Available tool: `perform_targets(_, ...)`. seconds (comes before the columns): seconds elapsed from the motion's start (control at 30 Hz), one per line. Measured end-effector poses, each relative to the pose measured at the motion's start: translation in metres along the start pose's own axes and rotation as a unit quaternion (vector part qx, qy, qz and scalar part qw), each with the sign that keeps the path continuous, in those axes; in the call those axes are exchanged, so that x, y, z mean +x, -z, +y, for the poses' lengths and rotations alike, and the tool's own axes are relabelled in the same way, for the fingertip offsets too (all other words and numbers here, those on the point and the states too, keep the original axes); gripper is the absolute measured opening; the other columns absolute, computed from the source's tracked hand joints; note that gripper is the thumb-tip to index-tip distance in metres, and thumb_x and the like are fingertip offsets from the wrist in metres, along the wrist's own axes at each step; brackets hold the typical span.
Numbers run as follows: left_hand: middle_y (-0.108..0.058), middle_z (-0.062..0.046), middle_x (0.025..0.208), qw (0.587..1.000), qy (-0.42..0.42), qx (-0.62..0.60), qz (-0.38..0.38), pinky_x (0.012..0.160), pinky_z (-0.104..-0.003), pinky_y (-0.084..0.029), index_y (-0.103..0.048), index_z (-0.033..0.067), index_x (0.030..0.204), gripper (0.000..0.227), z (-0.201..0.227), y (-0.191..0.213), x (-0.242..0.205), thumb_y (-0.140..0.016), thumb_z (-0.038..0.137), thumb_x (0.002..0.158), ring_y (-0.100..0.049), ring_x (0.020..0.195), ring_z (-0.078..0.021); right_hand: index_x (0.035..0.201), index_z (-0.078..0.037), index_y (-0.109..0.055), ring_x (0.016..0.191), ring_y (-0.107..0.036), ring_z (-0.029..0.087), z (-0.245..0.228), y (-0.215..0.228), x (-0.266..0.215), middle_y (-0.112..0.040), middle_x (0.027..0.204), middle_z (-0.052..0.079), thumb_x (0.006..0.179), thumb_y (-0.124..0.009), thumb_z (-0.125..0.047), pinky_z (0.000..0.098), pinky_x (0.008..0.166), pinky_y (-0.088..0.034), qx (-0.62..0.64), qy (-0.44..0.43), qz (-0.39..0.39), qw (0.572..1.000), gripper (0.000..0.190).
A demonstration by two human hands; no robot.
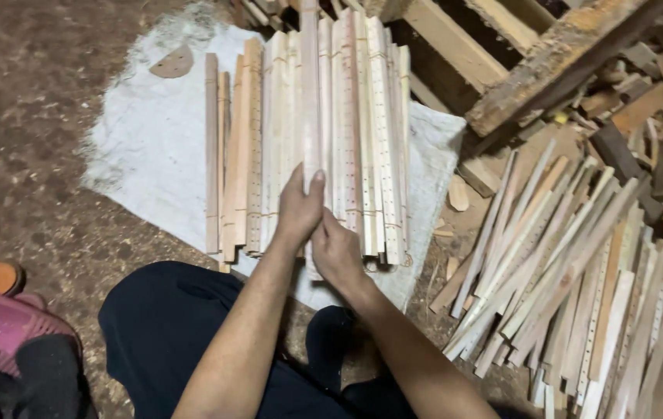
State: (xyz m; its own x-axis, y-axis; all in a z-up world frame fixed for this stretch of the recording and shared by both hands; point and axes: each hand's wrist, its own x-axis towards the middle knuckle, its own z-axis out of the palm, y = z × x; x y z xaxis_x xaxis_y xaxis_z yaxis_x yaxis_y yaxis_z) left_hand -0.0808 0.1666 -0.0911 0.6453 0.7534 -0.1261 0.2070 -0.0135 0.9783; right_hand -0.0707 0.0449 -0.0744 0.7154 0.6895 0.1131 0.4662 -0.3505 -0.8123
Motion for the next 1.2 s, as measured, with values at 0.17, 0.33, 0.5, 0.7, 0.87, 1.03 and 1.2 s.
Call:
perform_targets(0.17,-0.071,-0.018,0.117,0.98,0.114,0.161,0.022,0.098,-0.052,-0.053,-0.062,0.013,0.137,0.058,-0.093,0.041,0.054,-0.07,0.043,0.088,-0.066,0.118,-0.0379,0.137,-0.002,-0.059,0.101,-0.069,0.052,-0.013,-0.047,0.027,-0.073,0.101,0.032,0.096,-0.04,-0.018,0.0625,0.088,-0.053,-0.071,-0.05,-0.086,0.993,0.048)
perform_targets(0.33,-0.077,-0.002,0.099,0.97,0.165,0.17,0.049,0.088,-0.044,-0.058,-0.073,0.0242,0.119,0.047,-0.137,0.047,0.075,-0.077,0.044,0.077,-0.072,0.104,-0.0268,0.137,0.0,-0.056,0.097,-0.069,0.056,0.002,-0.087,0.044,-0.072,0.095,0.034,0.094,-0.039,-0.017,0.0635,0.085,-0.053,-0.124,-0.087,-0.133,0.98,0.049)
perform_targets(0.5,-0.071,-0.019,0.113,0.96,0.136,0.227,0.093,0.096,-0.052,-0.055,-0.069,0.0066,0.128,0.049,-0.146,0.048,0.079,-0.071,0.03,0.084,-0.068,0.113,-0.0392,0.122,-0.001,-0.065,0.097,-0.069,0.057,-0.004,-0.082,0.032,-0.072,0.092,0.033,0.093,-0.046,-0.019,0.0625,0.082,-0.055,-0.122,-0.109,-0.207,0.965,0.039)
perform_targets(0.7,-0.067,-0.021,0.111,0.958,0.1,0.233,0.133,0.096,-0.053,-0.054,-0.067,0.0023,0.129,0.044,-0.107,0.049,0.054,-0.071,0.018,0.087,-0.066,0.113,-0.0438,0.089,0.01,-0.07,0.082,-0.071,0.054,-0.004,-0.094,0.021,-0.069,0.075,0.033,0.085,-0.05,0.0,0.0542,0.069,-0.059,-0.156,-0.085,-0.223,0.958,0.023)
perform_targets(0.87,-0.061,-0.016,0.112,0.94,0.104,0.294,0.136,0.095,-0.051,-0.053,-0.069,0.0064,0.13,0.047,-0.14,0.047,0.066,-0.071,0.023,0.087,-0.063,0.113,-0.0399,0.081,0.012,-0.069,0.074,-0.071,0.051,0.006,-0.102,0.019,-0.067,0.069,0.031,0.084,-0.054,0.001,0.0543,0.063,-0.058,-0.16,-0.039,-0.207,0.964,0.018)
perform_targets(1.03,-0.063,-0.016,0.109,0.934,0.029,0.325,0.144,0.092,-0.05,-0.053,-0.073,0.0055,0.121,0.036,-0.069,0.029,0.035,-0.071,0.024,0.09,-0.062,0.109,-0.0395,0.07,0.014,-0.066,0.067,-0.065,0.057,0.004,-0.066,0.013,-0.063,0.063,0.035,0.083,-0.051,0.003,0.0557,0.054,-0.051,-0.067,-0.04,-0.188,0.979,0.023)
perform_targets(1.2,-0.072,-0.018,0.089,0.991,-0.112,-0.052,0.048,0.077,-0.035,-0.055,-0.074,0.0009,0.113,0.021,0.033,-0.01,-0.025,-0.063,0.011,0.099,-0.063,0.086,-0.0185,0.074,-0.007,-0.06,0.062,-0.065,0.039,-0.016,0.026,-0.016,-0.059,0.06,0.017,0.086,-0.062,-0.012,0.045,0.054,-0.05,0.022,-0.04,-0.002,0.999,0.012)
